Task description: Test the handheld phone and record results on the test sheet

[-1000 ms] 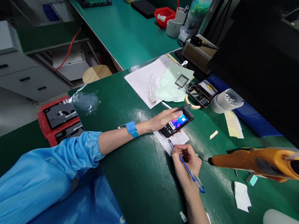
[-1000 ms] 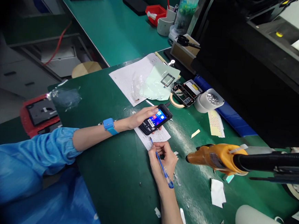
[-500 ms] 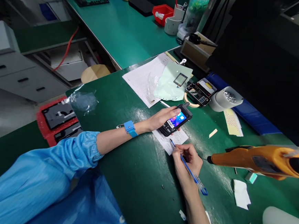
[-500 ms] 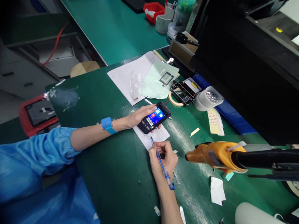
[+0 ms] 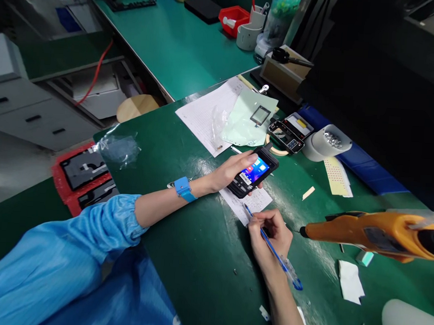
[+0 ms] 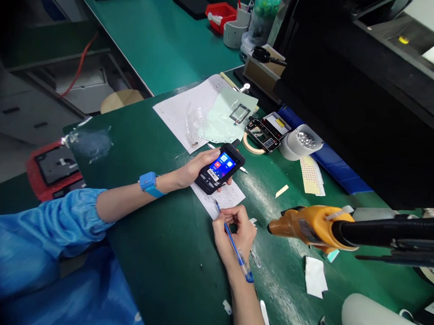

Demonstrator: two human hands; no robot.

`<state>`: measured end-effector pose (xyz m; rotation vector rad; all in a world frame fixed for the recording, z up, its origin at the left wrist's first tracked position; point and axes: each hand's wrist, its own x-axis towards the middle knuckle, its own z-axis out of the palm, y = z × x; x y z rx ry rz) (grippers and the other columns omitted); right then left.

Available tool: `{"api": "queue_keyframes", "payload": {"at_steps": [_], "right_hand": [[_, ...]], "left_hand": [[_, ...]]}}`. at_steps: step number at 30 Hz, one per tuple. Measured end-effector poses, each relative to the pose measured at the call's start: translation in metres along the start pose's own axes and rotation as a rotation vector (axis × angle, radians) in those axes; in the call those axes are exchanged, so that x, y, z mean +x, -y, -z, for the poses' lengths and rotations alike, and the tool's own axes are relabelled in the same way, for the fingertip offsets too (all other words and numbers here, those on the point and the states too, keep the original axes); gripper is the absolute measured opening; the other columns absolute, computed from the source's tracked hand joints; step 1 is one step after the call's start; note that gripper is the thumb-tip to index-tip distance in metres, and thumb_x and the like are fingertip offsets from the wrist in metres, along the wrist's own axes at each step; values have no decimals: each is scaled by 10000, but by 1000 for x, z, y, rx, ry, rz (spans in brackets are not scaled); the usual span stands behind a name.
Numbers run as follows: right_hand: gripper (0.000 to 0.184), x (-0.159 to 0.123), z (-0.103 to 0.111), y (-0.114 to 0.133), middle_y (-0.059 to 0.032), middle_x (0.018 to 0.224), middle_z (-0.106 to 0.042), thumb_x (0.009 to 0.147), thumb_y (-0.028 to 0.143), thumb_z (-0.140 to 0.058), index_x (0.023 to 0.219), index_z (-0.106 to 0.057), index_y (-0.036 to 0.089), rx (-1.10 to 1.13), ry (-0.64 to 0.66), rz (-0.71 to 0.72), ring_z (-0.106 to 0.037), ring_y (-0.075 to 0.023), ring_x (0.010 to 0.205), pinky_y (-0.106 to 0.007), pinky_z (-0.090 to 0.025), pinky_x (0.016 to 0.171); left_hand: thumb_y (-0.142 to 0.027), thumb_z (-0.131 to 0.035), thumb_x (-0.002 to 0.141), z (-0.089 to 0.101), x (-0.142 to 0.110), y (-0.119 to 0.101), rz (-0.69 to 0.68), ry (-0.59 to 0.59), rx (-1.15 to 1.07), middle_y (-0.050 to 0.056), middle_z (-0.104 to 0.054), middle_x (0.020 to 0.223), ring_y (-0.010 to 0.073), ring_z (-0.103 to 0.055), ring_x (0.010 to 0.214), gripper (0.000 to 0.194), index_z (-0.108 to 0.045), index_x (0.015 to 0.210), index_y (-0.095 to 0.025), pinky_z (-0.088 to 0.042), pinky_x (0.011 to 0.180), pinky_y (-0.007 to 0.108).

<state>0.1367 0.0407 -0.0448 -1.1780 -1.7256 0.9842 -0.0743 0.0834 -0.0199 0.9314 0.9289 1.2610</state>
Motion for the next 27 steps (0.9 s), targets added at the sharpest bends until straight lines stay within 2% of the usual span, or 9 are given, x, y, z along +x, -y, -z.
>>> {"api": "queue_keyframes", "payload": {"at_steps": [3, 7, 14, 22, 27], "right_hand": [[94, 0, 0, -4, 55, 647, -638, 922, 278, -688, 834, -685, 246, -51, 35, 121, -586, -111, 528, -232, -529, 584], [129, 2, 0, -11, 68, 599, -606, 914, 278, -689, 791, -656, 254, -121, 53, 236, -524, -99, 470, -215, -483, 518], [133, 1, 0, -12, 60, 607, -609, 930, 305, -673, 807, -666, 254, -161, 47, 190, -538, -107, 490, -216, -497, 536], [113, 2, -1, -16, 81, 582, -549, 911, 264, -671, 800, -653, 249, -136, 12, 223, -467, -88, 452, -207, -426, 490], [107, 2, -1, -13, 88, 581, -530, 898, 256, -676, 796, -643, 253, -128, 39, 211, -475, -89, 459, -205, -435, 500]], "left_hand": [[-870, -730, 897, -4, -1, 2, -23, -29, -48, 90, -822, 818, 201, -754, 566, 814, -665, 1241, -135, -573, 499, 268], [-893, -753, 845, -11, -1, 11, 29, -55, -110, 96, -821, 819, 201, -749, 553, 878, -653, 1268, -129, -569, 478, 262], [-865, -796, 836, -12, 1, 16, 57, -38, -138, 76, -816, 843, 197, -750, 560, 805, -638, 1208, -169, -573, 485, 264], [-857, -808, 826, -12, 2, 16, 75, -59, -152, 80, -817, 805, 200, -745, 543, 809, -674, 1198, -151, -568, 471, 264], [-898, -731, 863, -11, 6, 15, 85, -86, -167, 98, -807, 781, 194, -732, 524, 792, -716, 1074, -134, -541, 439, 262]]}}
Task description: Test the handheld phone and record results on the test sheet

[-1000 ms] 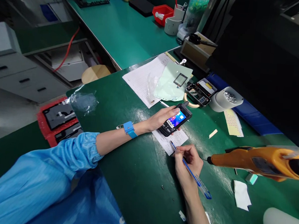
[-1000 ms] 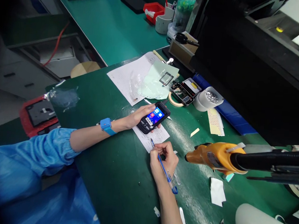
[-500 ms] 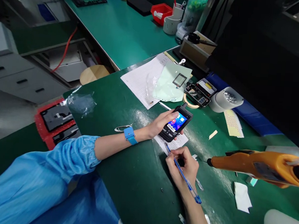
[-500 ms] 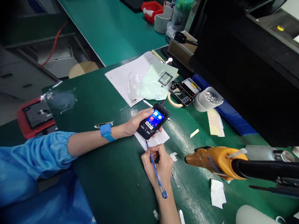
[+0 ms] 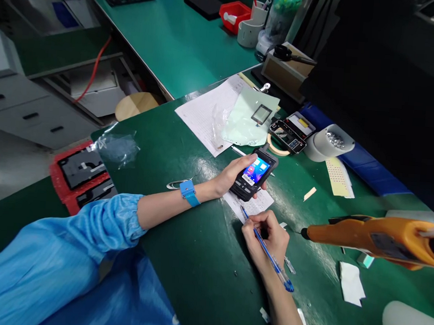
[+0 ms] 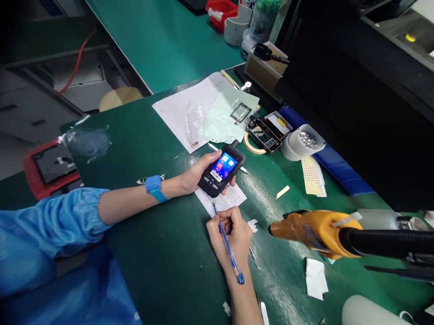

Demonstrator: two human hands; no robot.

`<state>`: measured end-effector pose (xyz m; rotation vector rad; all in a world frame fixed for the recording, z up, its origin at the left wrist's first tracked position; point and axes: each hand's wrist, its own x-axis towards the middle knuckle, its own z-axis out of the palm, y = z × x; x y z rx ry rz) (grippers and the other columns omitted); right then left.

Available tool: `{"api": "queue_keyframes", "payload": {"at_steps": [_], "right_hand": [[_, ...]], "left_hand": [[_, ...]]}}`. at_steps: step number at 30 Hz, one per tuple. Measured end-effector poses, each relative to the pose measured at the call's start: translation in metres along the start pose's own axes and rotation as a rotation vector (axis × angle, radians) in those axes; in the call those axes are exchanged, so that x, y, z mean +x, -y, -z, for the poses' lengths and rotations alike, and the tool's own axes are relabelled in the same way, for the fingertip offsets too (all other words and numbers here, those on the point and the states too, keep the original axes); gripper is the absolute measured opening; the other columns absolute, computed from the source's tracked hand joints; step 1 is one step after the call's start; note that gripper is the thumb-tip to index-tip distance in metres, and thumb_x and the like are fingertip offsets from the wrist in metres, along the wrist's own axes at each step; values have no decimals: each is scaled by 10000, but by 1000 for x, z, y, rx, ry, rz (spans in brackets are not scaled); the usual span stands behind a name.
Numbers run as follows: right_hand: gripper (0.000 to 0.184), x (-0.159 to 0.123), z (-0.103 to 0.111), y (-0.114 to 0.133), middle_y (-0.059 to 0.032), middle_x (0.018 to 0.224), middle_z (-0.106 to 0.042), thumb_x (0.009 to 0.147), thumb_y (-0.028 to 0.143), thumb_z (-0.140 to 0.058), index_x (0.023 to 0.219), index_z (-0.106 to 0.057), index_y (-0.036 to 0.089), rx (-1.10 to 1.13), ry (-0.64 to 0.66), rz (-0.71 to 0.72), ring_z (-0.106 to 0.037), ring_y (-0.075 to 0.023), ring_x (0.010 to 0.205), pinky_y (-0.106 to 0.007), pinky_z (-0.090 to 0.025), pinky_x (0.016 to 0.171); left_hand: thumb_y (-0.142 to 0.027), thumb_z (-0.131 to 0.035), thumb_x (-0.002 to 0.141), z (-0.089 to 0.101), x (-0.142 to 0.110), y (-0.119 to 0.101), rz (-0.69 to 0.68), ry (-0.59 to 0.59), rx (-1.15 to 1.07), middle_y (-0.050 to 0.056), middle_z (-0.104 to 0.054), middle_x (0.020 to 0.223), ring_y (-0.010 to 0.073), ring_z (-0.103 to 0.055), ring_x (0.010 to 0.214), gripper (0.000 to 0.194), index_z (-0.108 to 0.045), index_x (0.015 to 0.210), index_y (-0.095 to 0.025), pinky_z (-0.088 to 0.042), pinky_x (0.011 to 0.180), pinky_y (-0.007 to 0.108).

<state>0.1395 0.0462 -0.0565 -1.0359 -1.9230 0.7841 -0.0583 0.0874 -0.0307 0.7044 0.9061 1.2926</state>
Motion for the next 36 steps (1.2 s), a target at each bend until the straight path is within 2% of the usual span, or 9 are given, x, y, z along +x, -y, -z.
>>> {"api": "queue_keyframes", "payload": {"at_steps": [6, 9, 13, 16, 19, 25, 29, 33, 36], "right_hand": [[115, -1, 0, 2, 75, 588, -542, 904, 281, -667, 795, -644, 252, -5, -2, -43, -478, -98, 475, -216, -451, 519], [118, -1, 0, 0, 76, 578, -546, 898, 276, -660, 785, -636, 251, 2, -22, -31, -473, -95, 462, -211, -441, 506], [112, 0, -1, -1, 82, 582, -547, 907, 258, -674, 800, -644, 247, 25, -19, -1, -477, -90, 459, -204, -430, 499], [104, 0, -1, -1, 82, 588, -556, 912, 251, -672, 809, -654, 246, 24, -4, 11, -485, -89, 463, -199, -431, 506], [104, 0, -1, -2, 87, 578, -531, 906, 254, -670, 804, -650, 246, 3, 4, 14, -445, -86, 455, -200, -405, 491], [131, 0, -1, -1, 96, 562, -495, 916, 270, -665, 792, -639, 242, 6, 7, 22, -384, -75, 443, -193, -353, 467], [123, 0, 0, -1, 91, 567, -509, 907, 250, -659, 788, -630, 242, 18, 2, 22, -397, -76, 443, -194, -358, 468], [117, -1, 0, -2, 88, 552, -493, 884, 248, -649, 772, -617, 247, 22, 5, 12, -396, -86, 448, -203, -370, 470], [110, -1, -1, -2, 86, 549, -497, 869, 244, -639, 763, -609, 249, 19, 1, 3, -390, -86, 447, -202, -370, 468]], "left_hand": [[-910, -737, 844, 1, 0, -2, -11, 18, 5, 113, -815, 803, 181, -724, 525, 793, -742, 977, -129, -514, 403, 245], [-898, -718, 877, 2, 0, -2, 4, 19, 0, 110, -811, 793, 187, -731, 531, 782, -750, 995, -125, -511, 400, 247], [-912, -762, 824, 2, 1, -3, -3, 38, -8, 106, -818, 800, 184, -730, 530, 798, -751, 973, -128, -527, 403, 247], [-894, -735, 867, 2, 1, -2, 8, 29, -14, 105, -823, 802, 175, -727, 521, 772, -754, 982, -130, -518, 403, 235], [-873, -717, 901, 3, 1, -2, 13, 26, -16, 101, -822, 798, 176, -732, 525, 750, -759, 1006, -131, -516, 406, 231], [-893, -740, 863, 3, 1, -1, 1, 26, -3, 103, -814, 773, 183, -726, 509, 779, -774, 974, -123, -512, 390, 241], [-887, -703, 898, 3, 1, -1, 4, 26, 8, 112, -809, 763, 181, -722, 504, 778, -780, 974, -117, -509, 397, 241], [-900, -762, 825, 4, 2, -1, -2, 30, 2, 110, -811, 789, 185, -731, 520, 791, -772, 944, -118, -508, 390, 243], [-894, -748, 847, 4, 2, -1, 7, 28, -3, 105, -806, 780, 188, -732, 521, 785, -771, 965, -118, -502, 391, 244]]}}
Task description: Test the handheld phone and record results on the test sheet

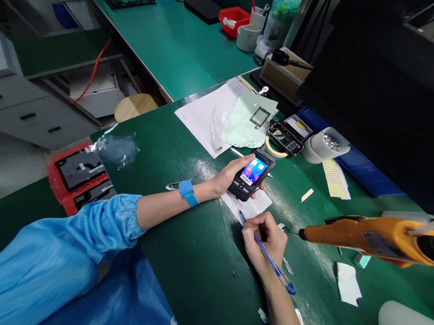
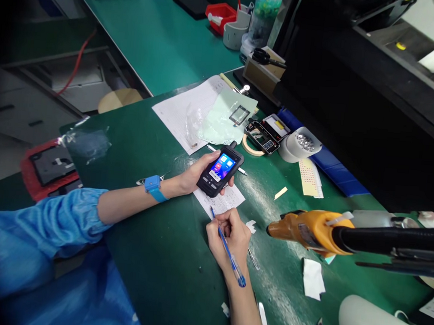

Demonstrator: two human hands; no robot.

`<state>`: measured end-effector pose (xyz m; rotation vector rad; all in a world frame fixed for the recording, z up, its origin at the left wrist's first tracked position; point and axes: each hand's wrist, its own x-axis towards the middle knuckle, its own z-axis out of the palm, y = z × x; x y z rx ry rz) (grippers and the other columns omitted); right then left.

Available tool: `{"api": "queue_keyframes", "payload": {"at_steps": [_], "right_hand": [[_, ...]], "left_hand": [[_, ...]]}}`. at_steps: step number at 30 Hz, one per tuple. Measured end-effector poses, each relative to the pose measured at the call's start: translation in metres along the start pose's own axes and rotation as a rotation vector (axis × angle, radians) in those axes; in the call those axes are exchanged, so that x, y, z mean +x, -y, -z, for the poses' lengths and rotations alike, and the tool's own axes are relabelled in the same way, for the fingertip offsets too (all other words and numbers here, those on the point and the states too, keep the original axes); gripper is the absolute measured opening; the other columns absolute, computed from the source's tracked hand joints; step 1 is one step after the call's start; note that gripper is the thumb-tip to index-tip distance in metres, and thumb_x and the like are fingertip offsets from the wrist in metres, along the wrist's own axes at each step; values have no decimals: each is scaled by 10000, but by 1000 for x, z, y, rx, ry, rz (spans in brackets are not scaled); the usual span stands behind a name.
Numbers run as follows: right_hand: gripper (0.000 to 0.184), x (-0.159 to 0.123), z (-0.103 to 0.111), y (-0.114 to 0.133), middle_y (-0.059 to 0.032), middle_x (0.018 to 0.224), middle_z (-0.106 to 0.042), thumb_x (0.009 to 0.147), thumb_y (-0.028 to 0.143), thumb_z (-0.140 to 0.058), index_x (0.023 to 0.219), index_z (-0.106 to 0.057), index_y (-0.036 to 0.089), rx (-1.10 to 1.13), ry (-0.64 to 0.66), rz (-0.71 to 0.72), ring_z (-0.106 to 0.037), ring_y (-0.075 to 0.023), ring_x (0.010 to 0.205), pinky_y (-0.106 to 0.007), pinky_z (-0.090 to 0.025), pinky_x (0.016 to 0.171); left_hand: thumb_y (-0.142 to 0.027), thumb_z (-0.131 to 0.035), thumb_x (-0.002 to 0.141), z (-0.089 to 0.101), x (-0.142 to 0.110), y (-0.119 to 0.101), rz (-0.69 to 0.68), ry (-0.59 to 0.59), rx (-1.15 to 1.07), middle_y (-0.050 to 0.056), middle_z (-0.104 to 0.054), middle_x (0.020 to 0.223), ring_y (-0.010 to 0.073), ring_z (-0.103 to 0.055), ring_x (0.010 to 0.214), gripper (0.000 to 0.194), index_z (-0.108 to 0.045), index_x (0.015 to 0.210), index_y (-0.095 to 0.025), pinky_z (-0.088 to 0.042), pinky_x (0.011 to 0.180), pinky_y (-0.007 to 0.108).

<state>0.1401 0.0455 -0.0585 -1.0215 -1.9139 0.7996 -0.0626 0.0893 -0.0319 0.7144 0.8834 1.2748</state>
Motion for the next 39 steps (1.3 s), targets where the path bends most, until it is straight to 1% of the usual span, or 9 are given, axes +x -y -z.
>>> {"api": "queue_keyframes", "payload": {"at_steps": [4, 9, 19, 22, 25, 28, 32, 35, 39], "right_hand": [[107, 0, 0, 0, 94, 553, -485, 871, 227, -645, 771, -615, 247, 19, 0, 14, -378, -79, 447, -200, -357, 467], [112, 1, 1, 1, 97, 555, -481, 881, 224, -637, 772, -621, 246, 38, 7, 11, -366, -76, 444, -204, -332, 467], [291, 2, 7, 8, 65, 573, -586, 1079, 440, -613, 905, -701, 224, 121, -112, -270, -511, -117, 463, -234, -405, 502], [455, 7, 6, 7, 53, 591, -631, 1108, 641, -628, 987, -721, 213, 202, -238, -191, -552, -125, 434, -230, -419, 447], [535, 10, 5, 7, 9, 676, -722, 1121, 714, -604, 1047, -748, 204, 274, -306, -65, -614, -134, 465, -243, -463, 470], [497, 10, 7, 5, -24, 757, -771, 1150, 652, -597, 1017, -778, 209, 189, -271, 14, -700, -159, 565, -275, -556, 564], [278, 9, 6, 0, -25, 879, -788, 1127, 504, -706, 1075, -754, 235, 29, -309, 48, -756, -174, 701, -282, -596, 636], [257, 8, -1, 0, -40, 972, -834, 1184, 483, -601, 1132, -686, 246, 156, -376, 66, -742, -147, 650, -270, -581, 600], [338, 6, -5, 2, -38, 886, -852, 1214, 522, -522, 1130, -665, 228, 246, -329, 61, -734, -147, 576, -273, -583, 578]], "left_hand": [[-869, -718, 906, 0, 0, 1, 10, 5, -23, 119, -813, 803, 188, -737, 534, 759, -763, 967, -114, -509, 411, 247], [-868, -764, 865, -1, -1, 1, 8, -9, -51, 109, -817, 807, 195, -743, 529, 770, -750, 1035, -117, -510, 410, 252], [-827, -894, 762, -2, -5, 0, -65, 3, -125, 57, -829, 833, 215, -781, 602, 821, -655, 1201, -176, -603, 514, 277], [-743, -864, 832, -1, -7, 3, -84, 25, -153, 82, -853, 917, 239, -818, 694, 744, -637, 1270, -186, -635, 594, 300], [-650, -856, 861, -2, -10, 4, -83, 47, -155, 94, -865, 983, 253, -840, 776, 709, -618, 1351, -195, -668, 692, 330], [-600, -863, 867, -5, -15, 1, -80, 56, -112, 96, -865, 1008, 248, -836, 783, 695, -608, 1376, -201, -659, 689, 320], [-668, -828, 897, -9, -19, -1, -59, 1, -6, 92, -854, 947, 236, -815, 713, 708, -630, 1364, -175, -631, 621, 296], [-756, -772, 909, -12, -20, -1, -42, -48, 40, 64, -825, 828, 216, -774, 604, 724, -665, 1311, -163, -570, 522, 261], [-794, -747, 904, -13, -21, -3, -66, -85, 71, 60, -820, 802, 212, -758, 561, 745, -672, 1285, -158, -549, 481, 254]]}}
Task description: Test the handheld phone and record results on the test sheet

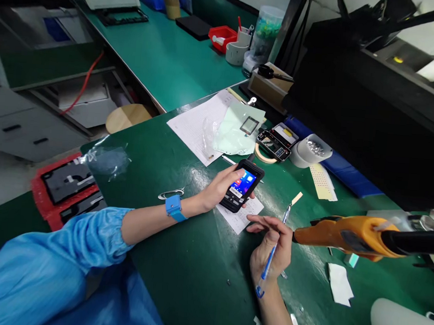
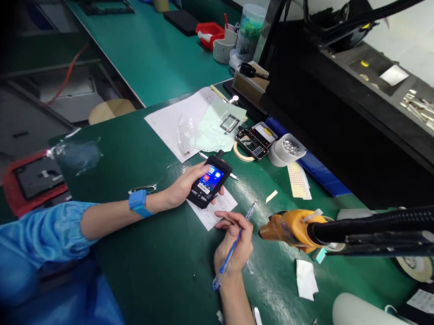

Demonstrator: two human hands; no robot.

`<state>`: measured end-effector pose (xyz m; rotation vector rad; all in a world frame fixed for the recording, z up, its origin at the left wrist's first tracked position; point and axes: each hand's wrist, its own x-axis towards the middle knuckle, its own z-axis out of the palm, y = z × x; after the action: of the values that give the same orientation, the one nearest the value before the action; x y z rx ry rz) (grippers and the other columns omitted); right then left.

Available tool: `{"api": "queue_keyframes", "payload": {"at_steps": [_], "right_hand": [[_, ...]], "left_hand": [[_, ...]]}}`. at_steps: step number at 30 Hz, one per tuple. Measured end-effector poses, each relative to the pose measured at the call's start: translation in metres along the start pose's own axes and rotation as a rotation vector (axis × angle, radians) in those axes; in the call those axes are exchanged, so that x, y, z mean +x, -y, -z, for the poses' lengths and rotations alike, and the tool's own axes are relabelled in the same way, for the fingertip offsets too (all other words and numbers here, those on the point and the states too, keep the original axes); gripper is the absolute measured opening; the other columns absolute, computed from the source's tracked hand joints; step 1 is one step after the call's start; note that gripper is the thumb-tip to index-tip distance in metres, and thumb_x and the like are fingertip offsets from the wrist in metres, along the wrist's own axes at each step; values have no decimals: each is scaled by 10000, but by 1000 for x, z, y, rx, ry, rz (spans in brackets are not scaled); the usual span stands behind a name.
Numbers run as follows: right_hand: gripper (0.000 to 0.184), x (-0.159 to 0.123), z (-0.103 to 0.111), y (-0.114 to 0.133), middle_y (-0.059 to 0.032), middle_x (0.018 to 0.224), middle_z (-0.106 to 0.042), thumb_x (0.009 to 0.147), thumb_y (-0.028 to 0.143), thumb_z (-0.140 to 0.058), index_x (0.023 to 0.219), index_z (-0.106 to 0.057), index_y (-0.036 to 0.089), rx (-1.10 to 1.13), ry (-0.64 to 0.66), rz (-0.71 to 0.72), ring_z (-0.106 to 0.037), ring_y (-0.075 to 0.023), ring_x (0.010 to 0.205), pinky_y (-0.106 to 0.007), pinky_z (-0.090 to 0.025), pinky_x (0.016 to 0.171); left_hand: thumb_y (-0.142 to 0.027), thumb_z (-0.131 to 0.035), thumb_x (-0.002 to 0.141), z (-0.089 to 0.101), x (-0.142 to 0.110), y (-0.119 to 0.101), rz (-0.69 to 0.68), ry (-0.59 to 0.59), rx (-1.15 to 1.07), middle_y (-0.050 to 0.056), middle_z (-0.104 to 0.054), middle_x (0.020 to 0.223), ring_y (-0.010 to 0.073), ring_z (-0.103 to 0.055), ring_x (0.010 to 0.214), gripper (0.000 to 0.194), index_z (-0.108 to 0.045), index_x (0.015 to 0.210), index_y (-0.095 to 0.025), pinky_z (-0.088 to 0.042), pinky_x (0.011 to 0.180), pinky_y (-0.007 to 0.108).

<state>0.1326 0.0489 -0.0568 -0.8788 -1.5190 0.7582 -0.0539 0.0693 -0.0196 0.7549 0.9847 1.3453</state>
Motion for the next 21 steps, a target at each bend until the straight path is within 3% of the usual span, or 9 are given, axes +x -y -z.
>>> {"api": "queue_keyframes", "payload": {"at_steps": [11, 21], "right_hand": [[316, 6, 5, 9, -2, 815, -823, 1188, 454, -563, 998, -694, 238, -183, 85, -31, -699, -130, 542, -264, -580, 589], [125, 4, 10, 7, 4, 925, -856, 1151, 252, -578, 1088, -686, 260, -274, 162, 132, -737, -142, 608, -274, -600, 635]], "left_hand": [[-774, -753, 895, 12, 5, -16, -134, -134, -4, 71, -831, 804, 201, -765, 566, 709, -699, 1214, -142, -603, 509, 260], [-877, -742, 842, 11, 7, -6, -90, -24, -58, 116, -861, 916, 253, -820, 657, 827, -641, 1253, -167, -652, 547, 310]]}}
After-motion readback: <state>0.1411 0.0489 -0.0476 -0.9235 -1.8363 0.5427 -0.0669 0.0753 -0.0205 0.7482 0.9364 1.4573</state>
